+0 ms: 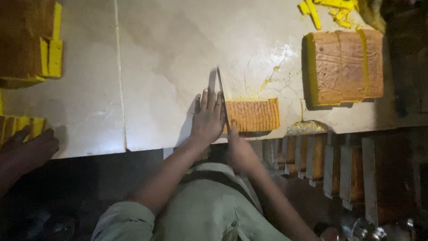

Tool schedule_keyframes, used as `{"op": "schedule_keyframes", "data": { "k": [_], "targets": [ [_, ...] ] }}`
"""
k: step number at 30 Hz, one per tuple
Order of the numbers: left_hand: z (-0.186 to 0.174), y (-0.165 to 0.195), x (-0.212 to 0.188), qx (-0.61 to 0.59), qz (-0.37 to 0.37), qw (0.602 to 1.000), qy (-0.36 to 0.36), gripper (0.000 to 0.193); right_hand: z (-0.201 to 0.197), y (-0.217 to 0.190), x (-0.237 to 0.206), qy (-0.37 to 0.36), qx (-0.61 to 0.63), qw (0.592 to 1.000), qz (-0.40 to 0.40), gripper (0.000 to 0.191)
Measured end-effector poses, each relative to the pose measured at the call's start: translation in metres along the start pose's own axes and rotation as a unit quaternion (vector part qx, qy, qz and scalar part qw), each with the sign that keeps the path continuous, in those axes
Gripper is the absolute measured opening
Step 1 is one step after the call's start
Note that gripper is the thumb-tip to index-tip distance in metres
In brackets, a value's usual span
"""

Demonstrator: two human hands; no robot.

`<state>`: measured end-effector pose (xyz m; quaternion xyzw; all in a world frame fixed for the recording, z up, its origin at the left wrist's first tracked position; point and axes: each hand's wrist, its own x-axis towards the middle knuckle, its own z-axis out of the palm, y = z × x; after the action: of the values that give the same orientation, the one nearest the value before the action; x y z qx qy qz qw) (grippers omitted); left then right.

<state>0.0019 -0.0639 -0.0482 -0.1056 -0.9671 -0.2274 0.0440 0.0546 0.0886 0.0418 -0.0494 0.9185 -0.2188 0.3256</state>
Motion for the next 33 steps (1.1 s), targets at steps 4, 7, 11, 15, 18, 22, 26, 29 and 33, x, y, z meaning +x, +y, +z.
{"op": "schedule_keyframes", "data": {
  "k": [4,7,11,15,18,22,26,29,33],
  "targets": [
    [0.006,-0.002,0.000,-0.004,0.007,1.000,-0.002,0.064,0.038,0.061,-0.075,-0.081,0.082,0.993,-0.014,0.056],
    [0.010,-0.003,0.001,0.004,0.004,1.000,-0.007,0.065,0.086,0.102,-0.054,-0.066,0.347,0.898,0.264,0.067],
    [0.010,-0.007,0.002,0.004,-0.003,0.999,-0.034,0.072,0.092,0.089,0.017,0.037,-0.030,0.993,-0.109,0.087],
    [0.007,-0.012,0.002,0.001,0.022,1.000,0.009,0.068,0.031,0.032,0.063,0.052,0.019,0.994,-0.089,0.083],
    [0.005,-0.012,-0.003,0.062,0.037,0.997,-0.018,0.069,-0.005,-0.018,0.052,0.049,0.031,0.997,-0.054,0.070],
    [0.005,-0.013,-0.006,0.018,0.021,0.999,-0.032,0.067,0.000,-0.015,-0.033,-0.023,0.047,0.999,0.011,0.054],
    [0.008,-0.013,-0.004,-0.042,0.003,0.999,-0.019,0.068,0.047,0.049,-0.079,-0.122,0.010,0.992,0.041,0.053],
    [0.009,-0.013,-0.003,-0.054,-0.002,0.998,-0.015,0.069,0.091,0.078,-0.037,-0.091,-0.056,0.992,0.074,0.068],
    [0.003,-0.017,-0.005,-0.069,0.006,0.998,0.002,0.066,0.090,0.072,0.039,-0.046,-0.038,0.997,0.042,0.093]
  ]
}}
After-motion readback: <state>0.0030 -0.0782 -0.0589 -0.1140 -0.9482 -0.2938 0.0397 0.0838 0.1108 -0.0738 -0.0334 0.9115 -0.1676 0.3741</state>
